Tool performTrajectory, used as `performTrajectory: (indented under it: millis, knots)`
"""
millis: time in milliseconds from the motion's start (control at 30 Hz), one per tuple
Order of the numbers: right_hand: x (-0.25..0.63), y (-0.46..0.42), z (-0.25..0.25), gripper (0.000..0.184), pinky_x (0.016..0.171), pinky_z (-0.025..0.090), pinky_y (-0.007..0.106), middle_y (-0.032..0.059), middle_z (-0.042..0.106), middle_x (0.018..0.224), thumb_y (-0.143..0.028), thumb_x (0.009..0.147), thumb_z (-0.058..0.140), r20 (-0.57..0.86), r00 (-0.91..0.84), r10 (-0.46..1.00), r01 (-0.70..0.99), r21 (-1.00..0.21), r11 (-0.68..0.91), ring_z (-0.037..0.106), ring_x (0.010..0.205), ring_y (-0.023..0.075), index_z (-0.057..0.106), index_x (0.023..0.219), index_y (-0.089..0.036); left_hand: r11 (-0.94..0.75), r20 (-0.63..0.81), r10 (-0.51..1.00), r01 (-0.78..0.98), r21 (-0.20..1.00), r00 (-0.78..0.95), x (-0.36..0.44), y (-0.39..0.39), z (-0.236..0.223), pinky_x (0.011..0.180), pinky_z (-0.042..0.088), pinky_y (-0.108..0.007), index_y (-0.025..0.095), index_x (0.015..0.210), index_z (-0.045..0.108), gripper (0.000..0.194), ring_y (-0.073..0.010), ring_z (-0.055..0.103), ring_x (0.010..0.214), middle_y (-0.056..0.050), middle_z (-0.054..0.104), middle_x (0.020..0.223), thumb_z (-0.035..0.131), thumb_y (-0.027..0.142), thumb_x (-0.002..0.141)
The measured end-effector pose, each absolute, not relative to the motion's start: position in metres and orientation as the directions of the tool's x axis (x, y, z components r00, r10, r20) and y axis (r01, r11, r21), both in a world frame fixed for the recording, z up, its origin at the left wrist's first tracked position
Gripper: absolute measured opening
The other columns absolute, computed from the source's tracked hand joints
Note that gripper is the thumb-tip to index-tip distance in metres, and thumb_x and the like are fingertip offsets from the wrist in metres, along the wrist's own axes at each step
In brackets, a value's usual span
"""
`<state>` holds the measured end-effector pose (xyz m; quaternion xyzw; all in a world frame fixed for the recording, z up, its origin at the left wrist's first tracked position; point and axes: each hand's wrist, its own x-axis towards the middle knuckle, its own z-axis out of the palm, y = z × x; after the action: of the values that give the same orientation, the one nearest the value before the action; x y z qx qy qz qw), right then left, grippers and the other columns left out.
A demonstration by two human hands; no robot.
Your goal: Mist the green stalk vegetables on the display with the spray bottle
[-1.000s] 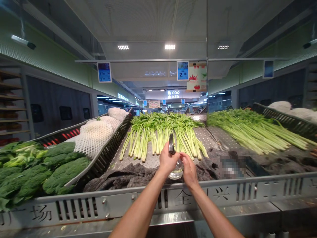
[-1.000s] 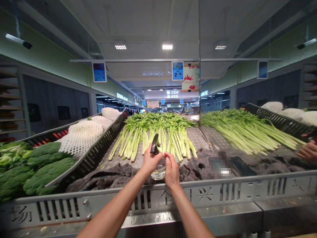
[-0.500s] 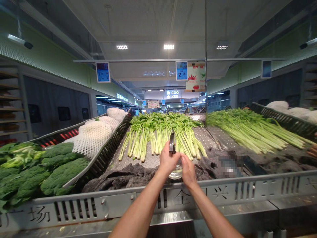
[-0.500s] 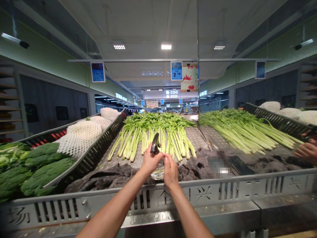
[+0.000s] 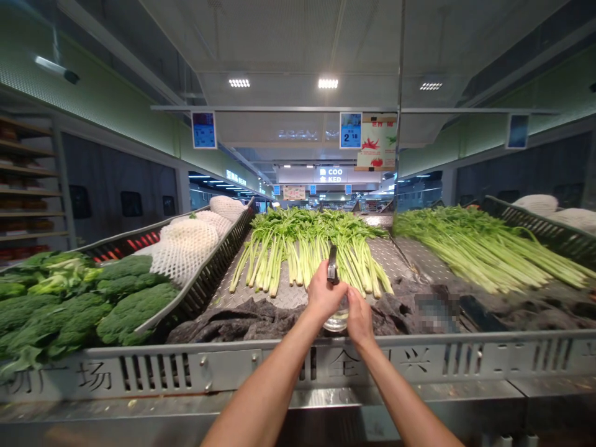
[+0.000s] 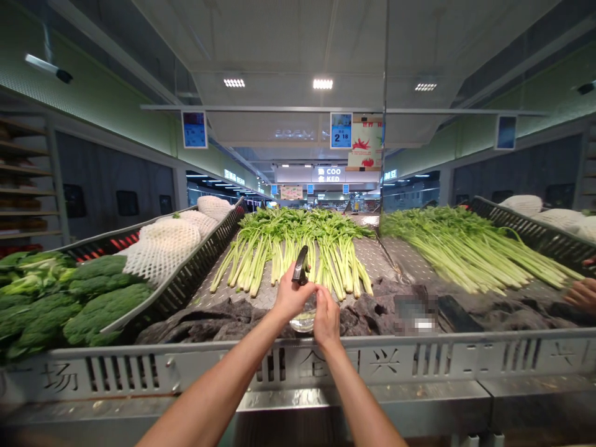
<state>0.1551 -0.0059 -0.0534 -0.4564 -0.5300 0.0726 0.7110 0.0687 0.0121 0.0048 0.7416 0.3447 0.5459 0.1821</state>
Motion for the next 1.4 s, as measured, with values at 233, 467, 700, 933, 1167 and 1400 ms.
performTrajectory:
  millis: [233, 467, 700, 933, 1167, 1400]
  knots:
    - [0.158, -0.004, -0.057, 0.045, 0.081, 0.039, 0.032, 0.0110, 0.060, 0.096, -0.045, 0.077, 0.032, 0.672, 0.454, 0.584, 0.340, -0.737, 0.584, 0.053, 0.091, 0.0197, 0.058, 0.092, -0.011, -0.679, 0.677, 0.721, 0.356, 0.643, 0.152, 0.070, 0.010, 0.004, 0.054, 0.034, -0.021, 0.020, 0.092, 0.047, 0.032, -0.0101, 0.045, 0.061, 0.003, 0.051, 0.071, 0.052, 0.022, 0.061]
    - [0.155, -0.009, -0.056, 0.045, 0.082, 0.037, 0.032, 0.0106, 0.059, 0.097, -0.044, 0.078, 0.029, 0.683, 0.444, 0.580, 0.364, -0.729, 0.580, 0.052, 0.091, 0.0191, 0.056, 0.093, -0.011, -0.695, 0.679, 0.711, 0.338, 0.635, 0.184, 0.071, 0.003, 0.007, 0.057, 0.036, -0.022, 0.020, 0.095, 0.047, 0.034, -0.0116, 0.047, 0.063, 0.001, 0.054, 0.075, 0.052, 0.021, 0.061]
    - [0.161, -0.010, -0.053, 0.044, 0.084, 0.037, 0.035, 0.0104, 0.058, 0.099, -0.045, 0.076, 0.033, 0.671, 0.483, 0.563, 0.303, -0.731, 0.612, 0.051, 0.095, 0.0207, 0.055, 0.095, -0.012, -0.649, 0.627, 0.756, 0.344, 0.679, 0.187, 0.072, 0.000, 0.004, 0.062, 0.038, -0.025, 0.020, 0.099, 0.046, 0.038, -0.0145, 0.050, 0.069, -0.001, 0.056, 0.081, 0.053, 0.024, 0.062]
    - [0.164, -0.028, -0.020, 0.062, 0.089, 0.036, 0.036, 0.0091, 0.051, 0.114, -0.040, 0.061, 0.059, 0.635, 0.147, 0.758, 0.270, -0.763, 0.587, 0.047, 0.104, 0.0213, 0.042, 0.116, -0.017, -0.638, 0.626, 0.765, 0.316, 0.702, 0.154, 0.082, -0.002, -0.004, 0.074, 0.040, -0.032, 0.019, 0.106, 0.041, 0.044, -0.0182, 0.052, 0.080, -0.005, 0.054, 0.092, 0.053, 0.025, 0.064]
    - [0.161, -0.028, -0.019, 0.057, 0.084, 0.040, 0.036, 0.0093, 0.057, 0.104, -0.043, 0.060, 0.058, 0.621, 0.205, 0.757, 0.278, -0.778, 0.563, 0.053, 0.096, 0.0216, 0.048, 0.108, -0.015, -0.750, 0.705, 0.653, 0.107, 0.653, 0.277, 0.077, -0.003, -0.014, 0.083, 0.040, -0.030, 0.014, 0.111, 0.038, 0.053, -0.0175, 0.049, 0.090, -0.010, 0.046, 0.104, 0.054, 0.018, 0.061]
    - [0.176, -0.020, -0.021, 0.039, 0.062, 0.045, 0.029, 0.0038, 0.060, 0.071, -0.040, 0.061, 0.058, 0.653, 0.289, 0.700, 0.407, -0.746, 0.527, 0.056, 0.064, 0.0166, 0.054, 0.089, -0.013, -0.787, 0.737, 0.578, -0.001, 0.617, 0.350, 0.059, -0.003, -0.024, 0.089, 0.036, -0.032, 0.017, 0.113, 0.037, 0.062, -0.0169, 0.046, 0.097, -0.009, 0.038, 0.119, 0.049, 0.006, 0.054]
